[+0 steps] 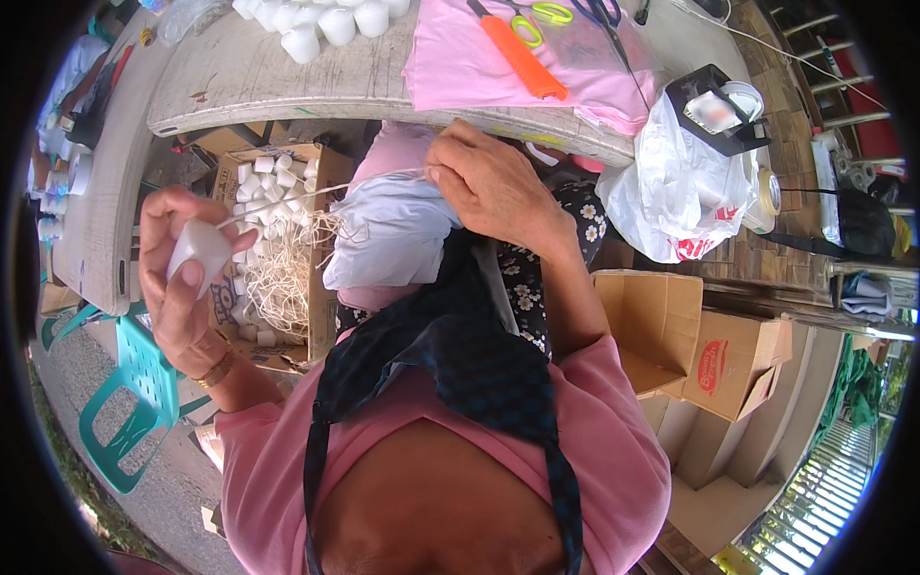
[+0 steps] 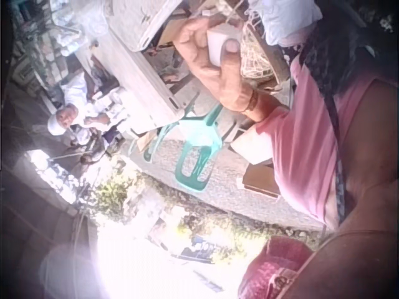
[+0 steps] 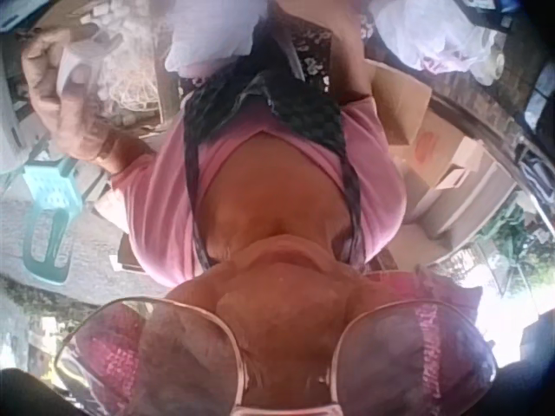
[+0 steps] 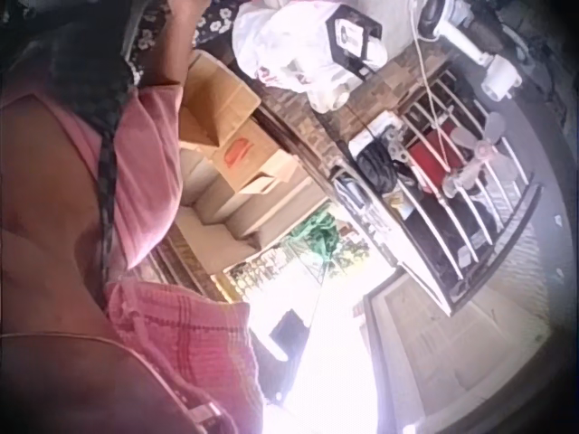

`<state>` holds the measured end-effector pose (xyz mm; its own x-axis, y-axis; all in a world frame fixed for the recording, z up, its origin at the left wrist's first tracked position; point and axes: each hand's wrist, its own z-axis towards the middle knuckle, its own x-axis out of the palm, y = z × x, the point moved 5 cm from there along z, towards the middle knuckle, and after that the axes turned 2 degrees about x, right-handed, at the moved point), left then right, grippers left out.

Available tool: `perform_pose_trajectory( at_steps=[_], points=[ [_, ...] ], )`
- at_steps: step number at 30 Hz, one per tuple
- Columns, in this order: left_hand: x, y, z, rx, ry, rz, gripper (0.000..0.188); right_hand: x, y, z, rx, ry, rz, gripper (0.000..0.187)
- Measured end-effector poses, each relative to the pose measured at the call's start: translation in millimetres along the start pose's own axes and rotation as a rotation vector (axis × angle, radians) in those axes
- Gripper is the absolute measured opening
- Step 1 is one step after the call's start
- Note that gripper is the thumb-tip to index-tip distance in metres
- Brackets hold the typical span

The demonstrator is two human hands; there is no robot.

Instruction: The person inserts wicks into white cylindrical candle bodies, trims the wicks with a utility knife, and uses scissors to cut the wick ends. Finished candles are placed on a table alongside many others.

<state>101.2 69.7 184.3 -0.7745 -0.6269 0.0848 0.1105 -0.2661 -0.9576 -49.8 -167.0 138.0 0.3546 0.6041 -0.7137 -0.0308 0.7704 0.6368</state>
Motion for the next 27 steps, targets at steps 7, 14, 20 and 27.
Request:
perform_pose_trajectory(
  at_steps=[7,14,20,27],
  points=[
    [-14.9,-14.9,7.8,0.193,-0.115,0.143,0.038,-35.6,15.4,89.2,0.159,-0.348,0.459,0.013],
    [40.9,60.8,68.2,0.176,-0.24,0.8,0.031,-45.2,-33.1,121.8,-0.191,-0.519,-0.198,0.018],
    [55.9,91.8,55.0,0.109,-0.187,0.627,0.032,-59.7,-63.7,52.5,0.059,-0.429,-0.619,0.031],
    [61.4,79.8,86.3,0.077,0.168,0.326,0.027,-48.9,-75.5,43.5,0.202,-0.421,-0.838,0.039]
  ],
)
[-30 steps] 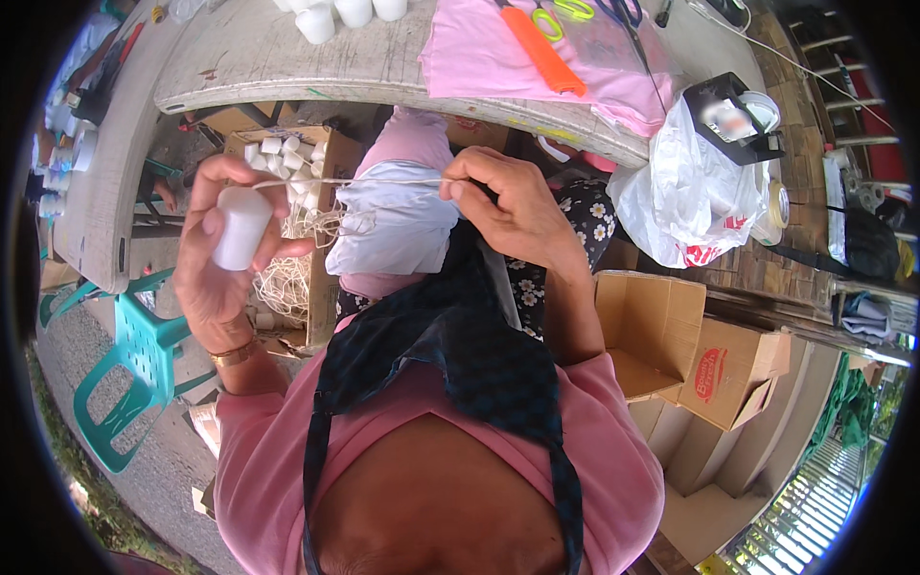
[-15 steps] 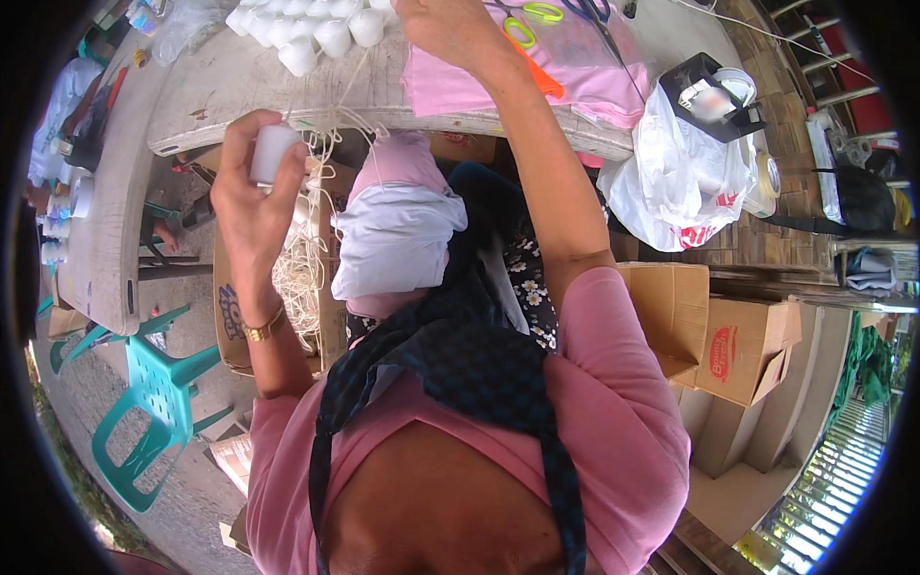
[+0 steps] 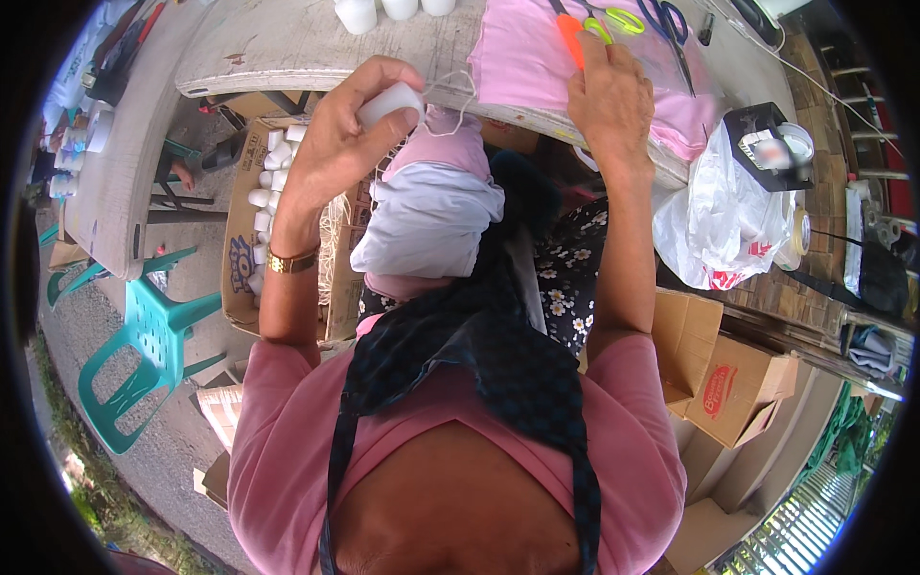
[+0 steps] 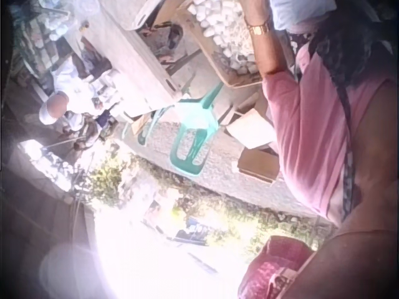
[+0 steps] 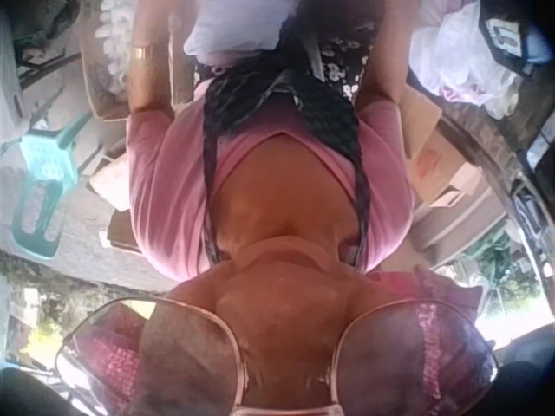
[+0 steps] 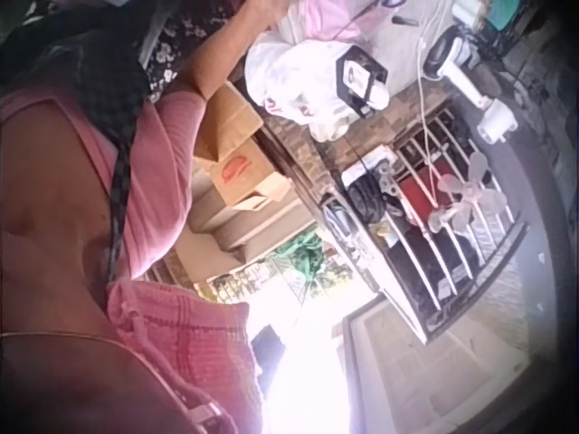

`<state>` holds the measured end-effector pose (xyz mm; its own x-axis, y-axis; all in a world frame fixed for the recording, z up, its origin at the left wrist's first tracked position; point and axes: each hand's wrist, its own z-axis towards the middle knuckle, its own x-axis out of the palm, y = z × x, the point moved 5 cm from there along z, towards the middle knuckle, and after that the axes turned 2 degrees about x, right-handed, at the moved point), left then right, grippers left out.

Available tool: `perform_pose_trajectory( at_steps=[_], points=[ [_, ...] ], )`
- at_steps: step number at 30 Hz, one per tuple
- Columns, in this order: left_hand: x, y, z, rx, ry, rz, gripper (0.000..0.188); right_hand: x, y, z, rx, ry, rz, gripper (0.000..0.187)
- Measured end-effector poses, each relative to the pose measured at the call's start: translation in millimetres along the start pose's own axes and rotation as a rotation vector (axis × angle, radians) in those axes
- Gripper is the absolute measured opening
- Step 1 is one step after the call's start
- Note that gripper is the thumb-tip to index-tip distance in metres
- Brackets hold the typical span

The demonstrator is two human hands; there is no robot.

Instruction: The person inserts wicks into white cylindrical candle bodies, trims the wicks with a utility knife, and uses scissors to cut the wick ends. Finished candles are placed on a table alongside many others.

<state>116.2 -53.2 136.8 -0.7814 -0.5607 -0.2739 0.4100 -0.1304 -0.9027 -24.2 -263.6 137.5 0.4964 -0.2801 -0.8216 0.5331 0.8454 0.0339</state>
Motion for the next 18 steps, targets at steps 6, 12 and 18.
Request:
perform_pose_trajectory(
  at_steps=[6,12,18],
  points=[
    [-21.6,-2.9,25.2,-0.013,-0.077,0.422,0.03,-35.8,32.1,-8.6,0.31,0.056,0.905,0.045],
    [-22.1,22.3,-0.3,0.107,-0.187,0.651,0.033,-27.4,93.4,-56.8,0.154,0.021,0.984,0.049],
    [-21.8,29.6,-5.4,0.102,-0.172,0.622,0.036,-15.9,123.1,-75.8,0.05,0.134,0.904,0.053]
  ],
)
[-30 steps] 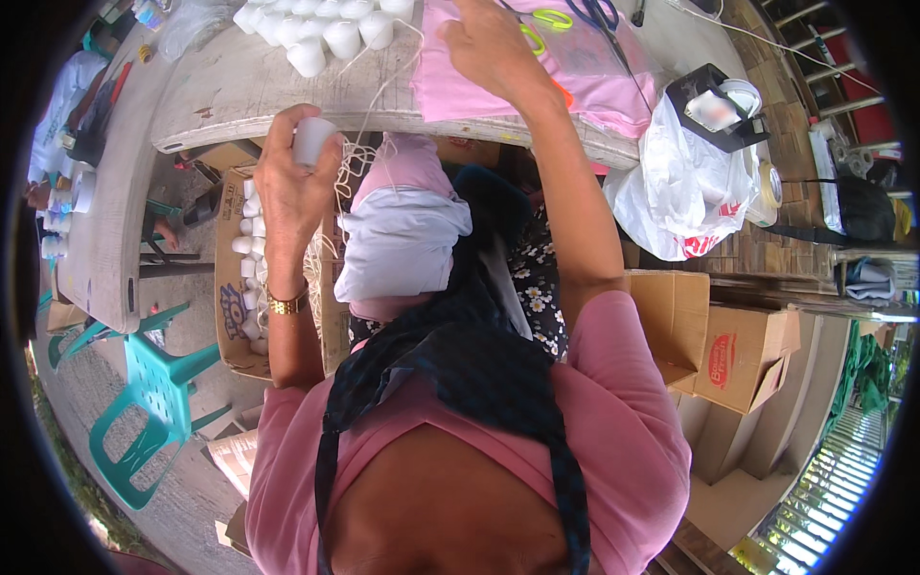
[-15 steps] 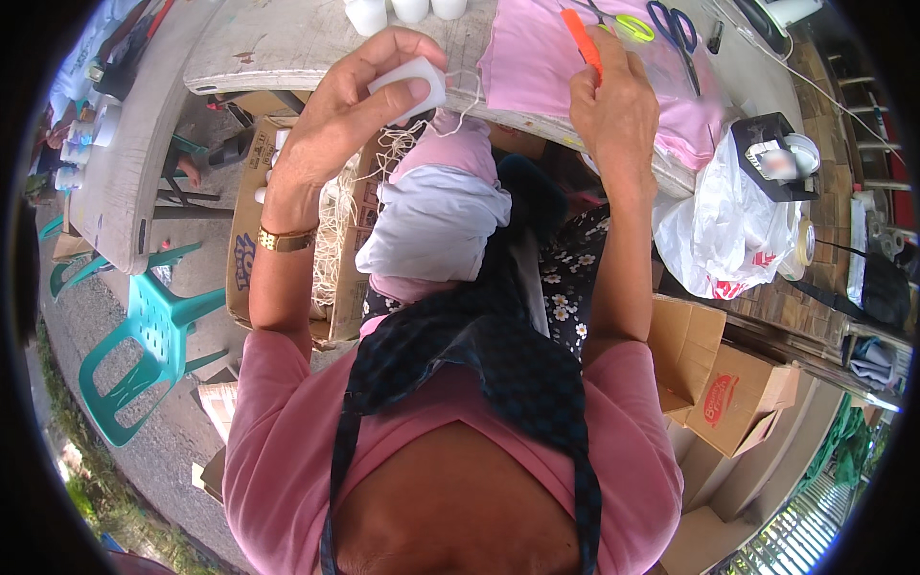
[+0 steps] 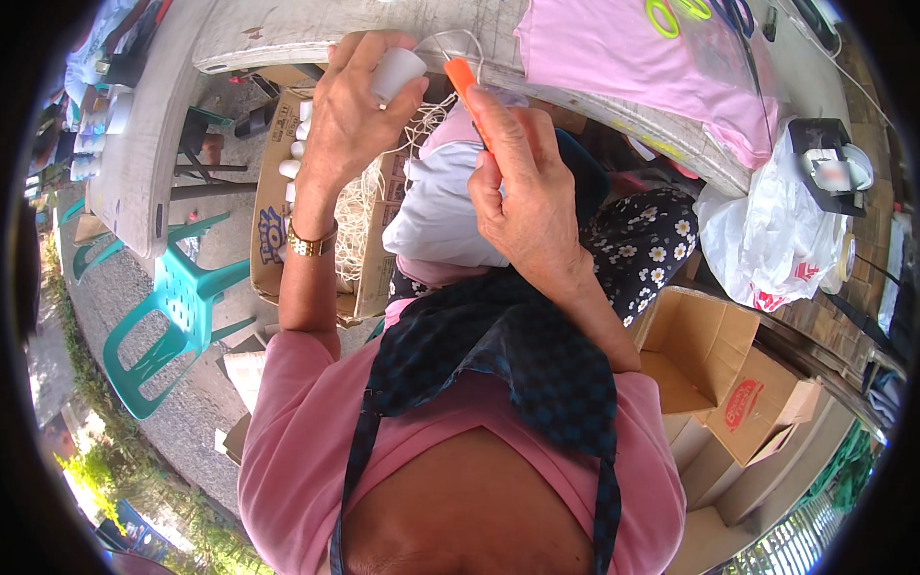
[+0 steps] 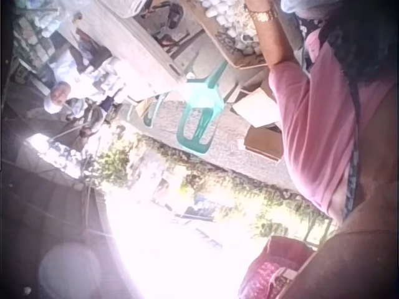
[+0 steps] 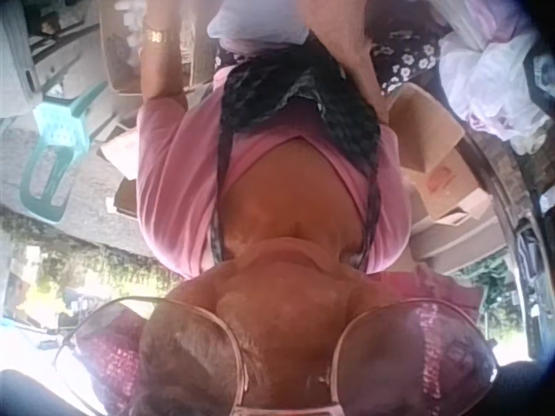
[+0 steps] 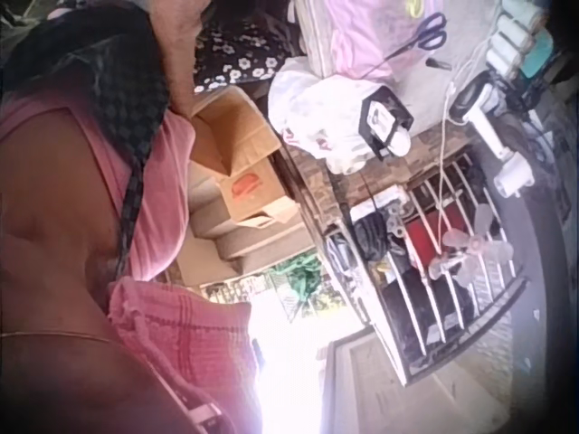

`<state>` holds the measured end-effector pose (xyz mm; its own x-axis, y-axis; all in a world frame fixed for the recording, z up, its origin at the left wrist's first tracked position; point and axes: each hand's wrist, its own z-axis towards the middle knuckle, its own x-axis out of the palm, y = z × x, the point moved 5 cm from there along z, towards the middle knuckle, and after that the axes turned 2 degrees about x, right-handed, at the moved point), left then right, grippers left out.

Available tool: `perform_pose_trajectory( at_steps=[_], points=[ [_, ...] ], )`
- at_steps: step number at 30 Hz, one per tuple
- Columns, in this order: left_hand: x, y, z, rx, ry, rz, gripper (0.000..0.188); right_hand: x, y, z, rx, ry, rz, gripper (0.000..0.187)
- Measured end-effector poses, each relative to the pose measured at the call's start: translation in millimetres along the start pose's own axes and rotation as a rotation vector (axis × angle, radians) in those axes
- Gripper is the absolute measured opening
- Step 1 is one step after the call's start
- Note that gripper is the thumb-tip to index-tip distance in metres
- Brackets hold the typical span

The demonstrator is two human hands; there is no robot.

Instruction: The person inserts wicks into white cylindrical candle bodies, trims the wicks with a utility knife, and uses scissors to cut the wick ends. Finished candles are placed on a table alongside many others.

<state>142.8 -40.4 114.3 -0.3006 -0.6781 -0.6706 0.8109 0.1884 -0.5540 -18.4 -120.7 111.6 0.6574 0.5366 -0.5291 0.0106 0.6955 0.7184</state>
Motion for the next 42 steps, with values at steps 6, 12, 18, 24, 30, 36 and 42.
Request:
perform_pose_trajectory(
  at_steps=[6,12,18,24,30,36,42],
  points=[
    [3.3,-8.5,3.4,0.074,-0.037,0.12,0.033,3.5,-3.8,-3.6,0.017,0.011,-0.031,0.054],
    [5.9,-7.0,-0.5,0.045,-0.06,0.068,0.037,6.9,-5.6,-3.0,-0.11,-0.008,-0.171,0.064],
    [6.2,-7.3,-1.5,0.121,-0.105,0.131,0.036,11.0,0.1,1.6,-0.12,0.009,-0.203,0.065],
    [10.3,-7.6,-2.2,0.163,-0.08,0.245,0.035,20.1,-6.0,4.1,-0.179,-0.046,-0.277,0.066],
    [12.0,-8.5,-1.7,0.219,-0.114,0.239,0.036,16.5,-4.7,-1.5,-0.071,-0.021,-0.193,0.061],
    [11.1,-2.7,-3.0,0.149,-0.145,0.151,0.032,15.4,-3.3,1.4,-0.187,-0.053,-0.263,0.064],
    [11.7,-3.3,-3.6,0.106,-0.145,0.128,0.032,18.9,-0.3,7.8,-0.005,0.035,-0.242,0.061]
  ],
)
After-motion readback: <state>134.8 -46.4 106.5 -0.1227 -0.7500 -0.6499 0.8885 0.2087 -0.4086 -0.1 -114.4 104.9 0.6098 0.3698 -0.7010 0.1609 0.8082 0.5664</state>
